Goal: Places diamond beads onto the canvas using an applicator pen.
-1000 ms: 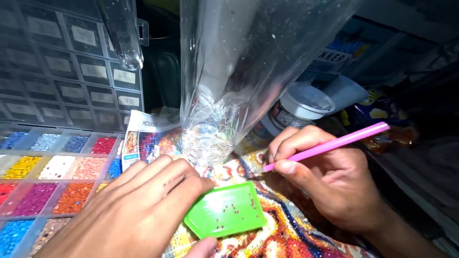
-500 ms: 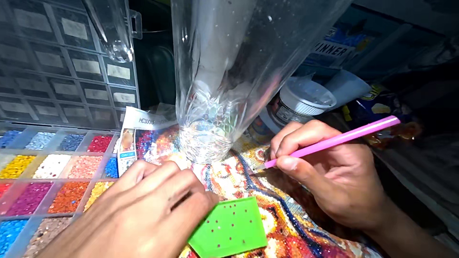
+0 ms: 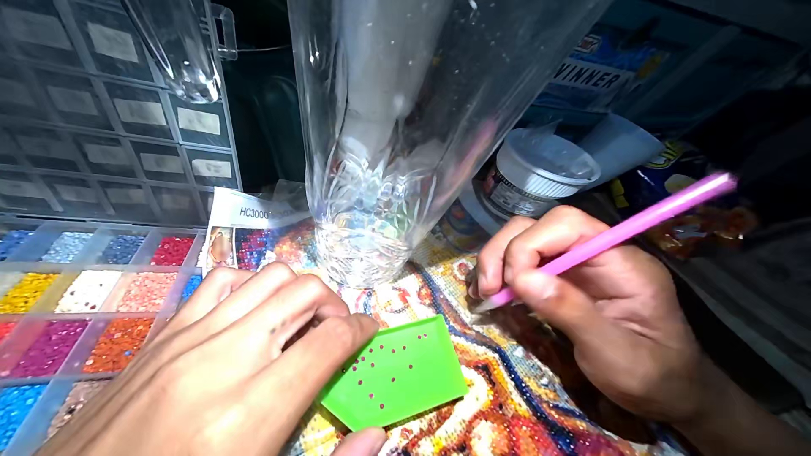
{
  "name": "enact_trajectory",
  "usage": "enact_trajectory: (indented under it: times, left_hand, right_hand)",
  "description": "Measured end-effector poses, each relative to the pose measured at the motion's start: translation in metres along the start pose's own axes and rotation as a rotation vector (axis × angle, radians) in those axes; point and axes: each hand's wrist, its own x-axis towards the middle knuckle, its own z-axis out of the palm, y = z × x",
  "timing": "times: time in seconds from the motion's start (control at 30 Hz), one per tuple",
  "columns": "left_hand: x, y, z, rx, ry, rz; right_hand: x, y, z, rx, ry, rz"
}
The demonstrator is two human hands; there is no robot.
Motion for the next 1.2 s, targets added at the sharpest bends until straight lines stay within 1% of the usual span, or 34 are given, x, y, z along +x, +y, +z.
enact_trajectory:
  times: [0.07, 0.1, 0.2, 0.3, 0.4, 0.5, 0.53, 0.63, 0.87, 0.97, 1.07, 1.13, 1.2]
  left_hand:
    - [0.0, 0.0, 0.0, -0.004, 0.013, 0.002]
    - [0.0, 0.001, 0.0, -0.008, 0.017, 0.002]
    - [-0.001, 0.002, 0.0, -0.015, 0.011, 0.002]
    - [-0.001, 0.003, 0.001, -0.042, 0.014, -0.002]
    - [-0.001, 0.004, 0.001, -0.061, 0.031, -0.017]
    - [-0.002, 0.002, -0.002, -0.065, 0.08, -0.045]
    - [-0.002, 0.001, -0.003, -0.064, 0.089, -0.056]
    - [-0.002, -0.001, -0.003, -0.071, 0.092, -0.062]
    - [-0.002, -0.001, -0.003, -0.076, 0.054, -0.07]
    - [-0.001, -0.003, -0.003, -0.085, 0.045, -0.064]
    - [-0.001, -0.004, -0.004, -0.1, 0.028, -0.065]
    - [-0.001, -0.004, -0.004, -0.109, 0.033, -0.073]
    - [-0.003, -0.005, -0.004, -0.111, 0.028, -0.068]
  right_hand:
    - [-0.002, -0.003, -0.003, -0.03, -0.032, 0.038]
    - [-0.004, -0.004, -0.003, -0.09, -0.059, 0.028]
    - [-0.008, -0.007, -0.003, -0.321, -0.221, -0.077]
    - [-0.012, -0.011, 0.008, -0.438, -0.322, -0.144]
    - [-0.012, -0.012, 0.009, -0.426, -0.296, -0.138]
    - [-0.012, -0.007, 0.005, -0.431, -0.196, -0.042]
    - [-0.012, -0.007, 0.003, -0.419, -0.19, -0.021]
    - [-0.014, -0.006, 0.0, -0.359, -0.234, -0.033]
    - [-0.014, -0.008, -0.003, -0.417, -0.255, -0.032]
    - [-0.015, -0.009, -0.001, -0.404, -0.314, -0.064]
    - [-0.015, -0.007, 0.001, -0.449, -0.294, -0.075]
    - [-0.015, -0.011, 0.0, -0.401, -0.322, -0.076]
    - [-0.015, -0.012, 0.001, -0.409, -0.312, -0.083]
